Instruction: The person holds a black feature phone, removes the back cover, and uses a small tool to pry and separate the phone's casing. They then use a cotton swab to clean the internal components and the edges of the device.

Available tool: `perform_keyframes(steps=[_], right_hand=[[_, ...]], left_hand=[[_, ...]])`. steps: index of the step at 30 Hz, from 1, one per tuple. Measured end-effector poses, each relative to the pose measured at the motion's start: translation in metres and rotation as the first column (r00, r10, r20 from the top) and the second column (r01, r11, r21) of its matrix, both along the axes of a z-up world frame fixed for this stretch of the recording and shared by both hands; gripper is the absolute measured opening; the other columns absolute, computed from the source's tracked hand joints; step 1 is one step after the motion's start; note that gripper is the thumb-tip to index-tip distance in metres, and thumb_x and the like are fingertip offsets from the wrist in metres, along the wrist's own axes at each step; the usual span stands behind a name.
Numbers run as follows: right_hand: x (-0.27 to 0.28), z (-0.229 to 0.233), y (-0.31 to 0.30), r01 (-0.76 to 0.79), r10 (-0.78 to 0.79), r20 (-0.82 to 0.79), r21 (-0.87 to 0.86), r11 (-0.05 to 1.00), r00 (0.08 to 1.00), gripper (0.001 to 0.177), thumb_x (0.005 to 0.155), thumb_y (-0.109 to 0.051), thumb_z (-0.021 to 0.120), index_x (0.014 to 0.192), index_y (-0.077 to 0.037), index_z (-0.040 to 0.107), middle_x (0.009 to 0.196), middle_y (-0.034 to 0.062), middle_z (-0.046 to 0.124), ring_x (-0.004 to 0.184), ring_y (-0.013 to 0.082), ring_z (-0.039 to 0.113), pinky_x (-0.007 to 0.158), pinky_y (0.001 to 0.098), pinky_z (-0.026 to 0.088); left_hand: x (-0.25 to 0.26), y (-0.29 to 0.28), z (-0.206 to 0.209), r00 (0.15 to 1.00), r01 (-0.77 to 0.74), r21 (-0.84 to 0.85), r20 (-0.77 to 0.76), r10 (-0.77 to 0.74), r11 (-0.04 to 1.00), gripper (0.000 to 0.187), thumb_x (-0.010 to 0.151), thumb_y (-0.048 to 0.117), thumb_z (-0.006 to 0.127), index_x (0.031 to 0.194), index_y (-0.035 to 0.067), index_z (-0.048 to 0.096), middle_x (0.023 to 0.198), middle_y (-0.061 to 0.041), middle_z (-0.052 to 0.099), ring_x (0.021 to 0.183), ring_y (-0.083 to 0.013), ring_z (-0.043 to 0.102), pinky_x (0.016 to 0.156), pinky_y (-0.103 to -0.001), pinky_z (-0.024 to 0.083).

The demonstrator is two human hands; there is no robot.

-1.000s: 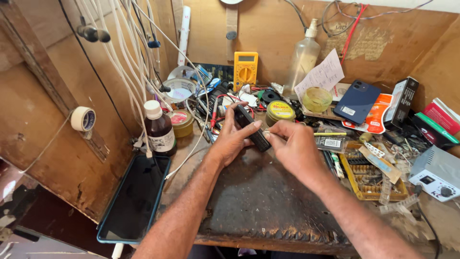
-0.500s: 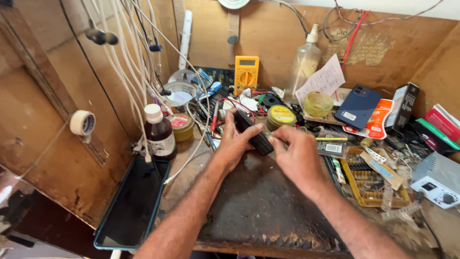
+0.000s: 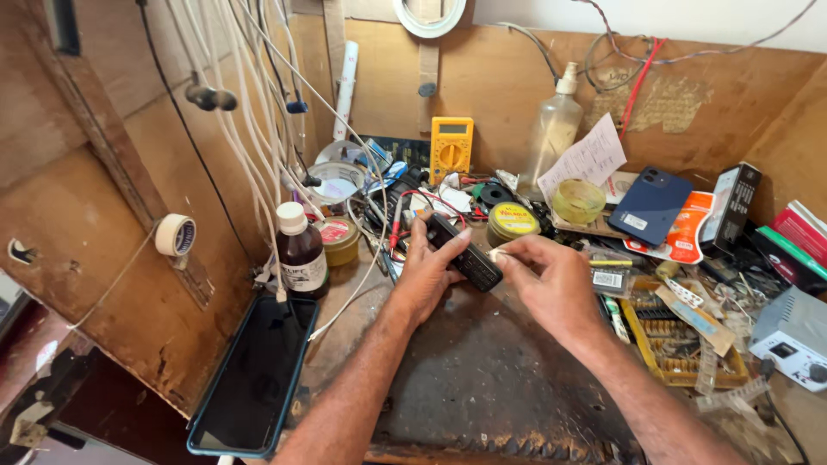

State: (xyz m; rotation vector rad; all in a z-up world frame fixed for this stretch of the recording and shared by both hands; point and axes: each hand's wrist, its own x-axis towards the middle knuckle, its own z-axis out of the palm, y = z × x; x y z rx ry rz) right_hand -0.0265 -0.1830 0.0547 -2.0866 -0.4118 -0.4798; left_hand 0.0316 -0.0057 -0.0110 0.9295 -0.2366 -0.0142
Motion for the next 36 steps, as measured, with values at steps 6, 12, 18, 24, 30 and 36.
perform_keyframes(steps=[6,12,18,24,30,36], right_hand=[[-0.004,0.009,0.007,0.066,-0.058,0.070,-0.115,0.991,0.996,0.020,0.087,-0.016,0.078,0.104,-0.006,0.080,0.087,0.0080,0.080,0.070,0.0105,0.071,0.060,0.0294,0.053],[-0.006,0.012,0.014,0.092,-0.070,0.118,-0.195,0.976,0.991,0.021,0.086,-0.015,0.077,0.105,-0.005,0.079,0.089,0.0126,0.079,0.067,0.0155,0.072,0.059,0.0321,0.053],[-0.012,0.013,0.016,0.103,-0.056,0.185,-0.257,0.961,0.981,0.020,0.085,-0.011,0.077,0.103,-0.002,0.078,0.093,0.0163,0.077,0.074,0.0265,0.074,0.064,0.0381,0.055],[-0.014,0.013,0.026,0.121,0.016,0.394,-0.320,0.940,0.919,0.015,0.087,-0.006,0.072,0.100,-0.001,0.076,0.096,0.0171,0.075,0.085,0.0348,0.073,0.075,0.0437,0.057],[-0.017,0.000,0.027,0.187,-0.014,0.413,-0.381,0.905,0.911,0.016,0.088,-0.003,0.072,0.104,-0.001,0.076,0.094,0.0167,0.074,0.080,0.0367,0.070,0.067,0.0452,0.055],[0.006,0.005,0.017,-0.031,0.032,0.020,-0.015,0.999,0.999,0.011,0.089,-0.008,0.076,0.096,0.000,0.078,0.068,0.0044,0.072,0.051,0.0122,0.061,0.046,0.0318,0.045]], left_hand=[[-0.002,-0.001,0.001,1.000,-0.007,-0.012,-0.008,0.007,1.000,0.047,0.094,0.036,0.070,0.130,0.019,0.045,0.114,-0.004,0.055,0.099,-0.0170,0.059,0.073,-0.046,0.060],[-0.001,0.000,0.000,1.000,0.007,-0.018,-0.009,-0.007,1.000,0.042,0.096,0.039,0.068,0.125,0.019,0.045,0.113,-0.002,0.053,0.099,-0.0152,0.058,0.075,-0.045,0.060],[0.002,-0.001,-0.002,0.999,-0.025,0.046,-0.029,0.026,0.999,0.043,0.095,0.041,0.067,0.126,0.020,0.045,0.111,-0.002,0.055,0.098,-0.0149,0.058,0.072,-0.044,0.058],[0.003,-0.001,-0.003,0.999,-0.026,0.046,-0.034,0.028,0.999,0.042,0.097,0.043,0.063,0.127,0.020,0.044,0.112,-0.002,0.056,0.098,-0.0144,0.059,0.072,-0.043,0.058],[0.004,-0.001,-0.008,0.999,-0.036,0.050,-0.004,0.037,0.998,0.037,0.101,0.043,0.058,0.125,0.019,0.044,0.110,-0.002,0.055,0.094,-0.0153,0.059,0.071,-0.043,0.059],[0.002,-0.002,-0.010,0.999,-0.038,0.026,0.036,0.037,0.999,0.035,0.102,0.042,0.058,0.123,0.018,0.044,0.109,-0.002,0.054,0.094,-0.0142,0.057,0.074,-0.044,0.061]])
